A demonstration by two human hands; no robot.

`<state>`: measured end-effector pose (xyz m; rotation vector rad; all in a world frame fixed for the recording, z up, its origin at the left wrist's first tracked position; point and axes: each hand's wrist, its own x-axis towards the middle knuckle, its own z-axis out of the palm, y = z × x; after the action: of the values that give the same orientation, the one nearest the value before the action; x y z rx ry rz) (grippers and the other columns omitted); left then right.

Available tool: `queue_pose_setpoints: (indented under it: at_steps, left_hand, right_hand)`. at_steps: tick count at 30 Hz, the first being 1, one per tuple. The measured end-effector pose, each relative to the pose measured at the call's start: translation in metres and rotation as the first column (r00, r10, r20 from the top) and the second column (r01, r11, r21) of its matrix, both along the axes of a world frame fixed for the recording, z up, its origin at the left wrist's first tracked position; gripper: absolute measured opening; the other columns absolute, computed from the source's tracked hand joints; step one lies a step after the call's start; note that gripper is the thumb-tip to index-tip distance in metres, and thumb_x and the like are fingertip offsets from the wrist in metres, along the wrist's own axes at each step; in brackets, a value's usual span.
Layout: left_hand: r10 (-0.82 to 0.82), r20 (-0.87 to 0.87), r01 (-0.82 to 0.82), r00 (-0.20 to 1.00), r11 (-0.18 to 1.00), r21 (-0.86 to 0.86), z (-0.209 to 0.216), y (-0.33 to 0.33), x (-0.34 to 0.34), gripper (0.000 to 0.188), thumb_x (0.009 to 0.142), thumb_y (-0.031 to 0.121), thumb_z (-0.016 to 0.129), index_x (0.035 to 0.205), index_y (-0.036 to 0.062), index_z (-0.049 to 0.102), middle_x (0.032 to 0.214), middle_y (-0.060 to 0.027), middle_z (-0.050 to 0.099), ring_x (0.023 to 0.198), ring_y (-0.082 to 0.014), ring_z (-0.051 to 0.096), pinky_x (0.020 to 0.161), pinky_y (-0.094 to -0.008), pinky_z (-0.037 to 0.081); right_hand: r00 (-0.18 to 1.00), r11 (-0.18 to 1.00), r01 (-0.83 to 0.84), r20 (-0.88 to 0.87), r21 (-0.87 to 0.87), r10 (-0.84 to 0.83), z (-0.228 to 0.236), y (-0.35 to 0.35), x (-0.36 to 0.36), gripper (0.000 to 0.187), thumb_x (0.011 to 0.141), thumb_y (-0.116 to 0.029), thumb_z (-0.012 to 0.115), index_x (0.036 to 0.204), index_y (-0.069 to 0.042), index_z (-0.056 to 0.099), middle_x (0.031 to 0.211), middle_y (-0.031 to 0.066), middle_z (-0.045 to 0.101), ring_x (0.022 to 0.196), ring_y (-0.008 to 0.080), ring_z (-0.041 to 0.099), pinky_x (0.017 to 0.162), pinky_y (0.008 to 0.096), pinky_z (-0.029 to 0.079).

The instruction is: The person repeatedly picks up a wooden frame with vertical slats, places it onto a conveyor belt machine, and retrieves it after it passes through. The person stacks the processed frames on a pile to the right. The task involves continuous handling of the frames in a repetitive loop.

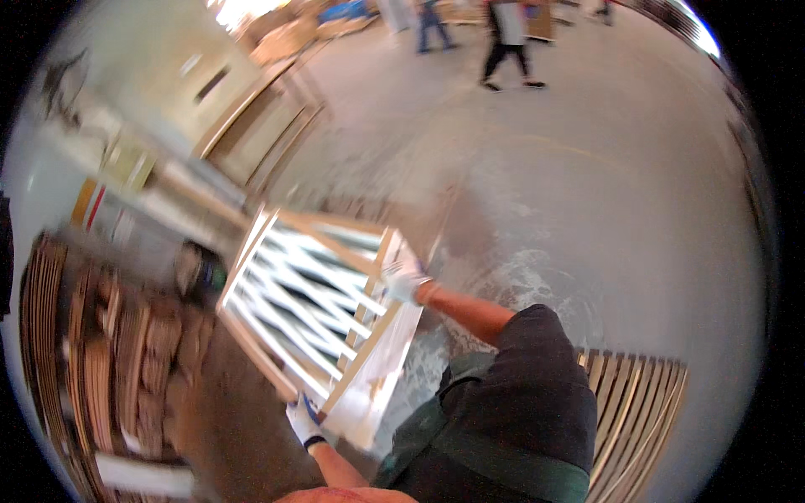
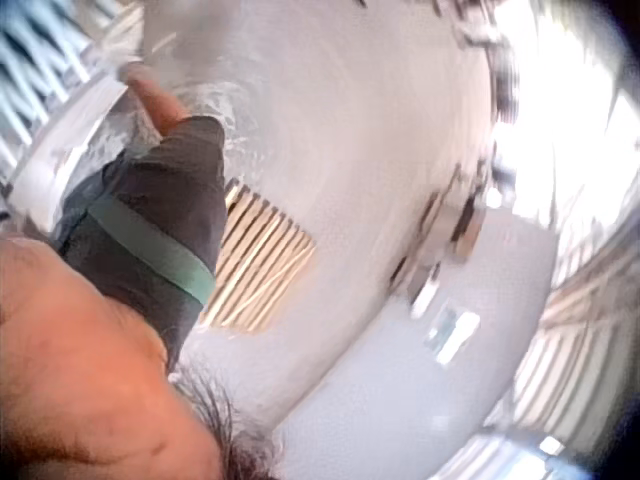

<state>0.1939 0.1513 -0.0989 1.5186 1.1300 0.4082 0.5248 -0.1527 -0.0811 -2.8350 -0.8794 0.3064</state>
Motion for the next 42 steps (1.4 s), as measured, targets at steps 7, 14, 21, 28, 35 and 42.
queue_pose_setpoints:
  at_steps: [7, 14, 21, 28, 35, 42]
  left_hand:
    - [0.217, -0.124, -0.222, 0.968, 0.975, -0.028, 0.035, -0.103, -0.130, 0.027, 0.091, 0.025, 0.074, 0.090, 0.0010, 0.063, 0.067, 0.0020, 0.055, 0.060, -0.0078, 0.053, 0.055, -0.0263, 0.045]
    - [0.501, -0.352, -0.402, 0.790, 0.858, 0.319, 0.066, -0.238, -0.256, 0.040, 0.085, 0.036, 0.075, 0.089, -0.0022, 0.066, 0.077, -0.0204, 0.068, 0.075, -0.0344, 0.068, 0.067, -0.0436, 0.050]
    - [0.867, -0.269, -0.801, 0.420, 0.493, 0.338, 0.102, -0.395, -0.338, 0.033, 0.087, 0.029, 0.073, 0.097, -0.0021, 0.068, 0.076, -0.0152, 0.069, 0.069, -0.0263, 0.067, 0.067, -0.0384, 0.051]
    - [0.989, -0.149, -0.964, -0.015, 0.025, 0.263, 0.106, -0.516, -0.348, 0.031, 0.088, 0.028, 0.074, 0.094, -0.0019, 0.066, 0.072, -0.0068, 0.065, 0.063, -0.0149, 0.061, 0.059, -0.0321, 0.047]
    - [0.940, -0.220, -0.934, -0.260, -0.187, 0.306, 0.083, -0.595, -0.372, 0.030, 0.089, 0.028, 0.072, 0.091, -0.0016, 0.068, 0.070, -0.0098, 0.064, 0.063, -0.0199, 0.063, 0.063, -0.0363, 0.048]
    - [0.921, -0.246, -0.929, -0.302, -0.227, 0.292, 0.053, -0.625, -0.430, 0.035, 0.089, 0.035, 0.072, 0.088, 0.0002, 0.069, 0.075, -0.0127, 0.067, 0.068, -0.0259, 0.066, 0.064, -0.0385, 0.049]
  right_hand:
    - [0.629, 0.690, 0.468, -0.757, 0.552, 0.179, -0.036, -0.063, -0.103, 0.022, 0.082, -0.009, 0.076, 0.097, 0.000, 0.063, 0.076, 0.0026, 0.065, 0.064, 0.0086, 0.060, 0.056, 0.0264, 0.049]
    - [0.590, 0.795, 0.259, -0.742, 0.548, 0.319, -0.034, -0.079, -0.161, 0.012, 0.085, -0.003, 0.072, 0.091, -0.001, 0.062, 0.072, 0.0011, 0.062, 0.058, 0.0071, 0.057, 0.050, 0.0242, 0.044]
    - [0.372, 0.782, -0.135, -0.701, 0.608, 0.609, -0.009, -0.011, -0.236, 0.015, 0.084, -0.003, 0.073, 0.096, -0.001, 0.064, 0.073, -0.0002, 0.062, 0.056, 0.0067, 0.055, 0.048, 0.0240, 0.043]
    - [0.026, 0.631, -0.433, -0.690, 0.644, 0.723, -0.008, 0.061, -0.342, 0.019, 0.083, -0.003, 0.073, 0.100, 0.000, 0.066, 0.074, 0.0027, 0.065, 0.057, 0.0084, 0.059, 0.050, 0.0236, 0.046]
    - [-0.186, 0.455, -0.578, -0.653, 0.677, 0.734, -0.023, 0.072, -0.447, 0.021, 0.080, -0.010, 0.078, 0.096, 0.000, 0.070, 0.073, 0.0018, 0.068, 0.059, 0.0077, 0.061, 0.052, 0.0257, 0.048]
    - [-0.207, 0.348, -0.679, -0.623, 0.647, 0.754, -0.017, 0.065, -0.511, 0.013, 0.081, -0.011, 0.076, 0.084, -0.001, 0.069, 0.066, 0.0041, 0.066, 0.053, 0.0094, 0.060, 0.048, 0.0269, 0.044]
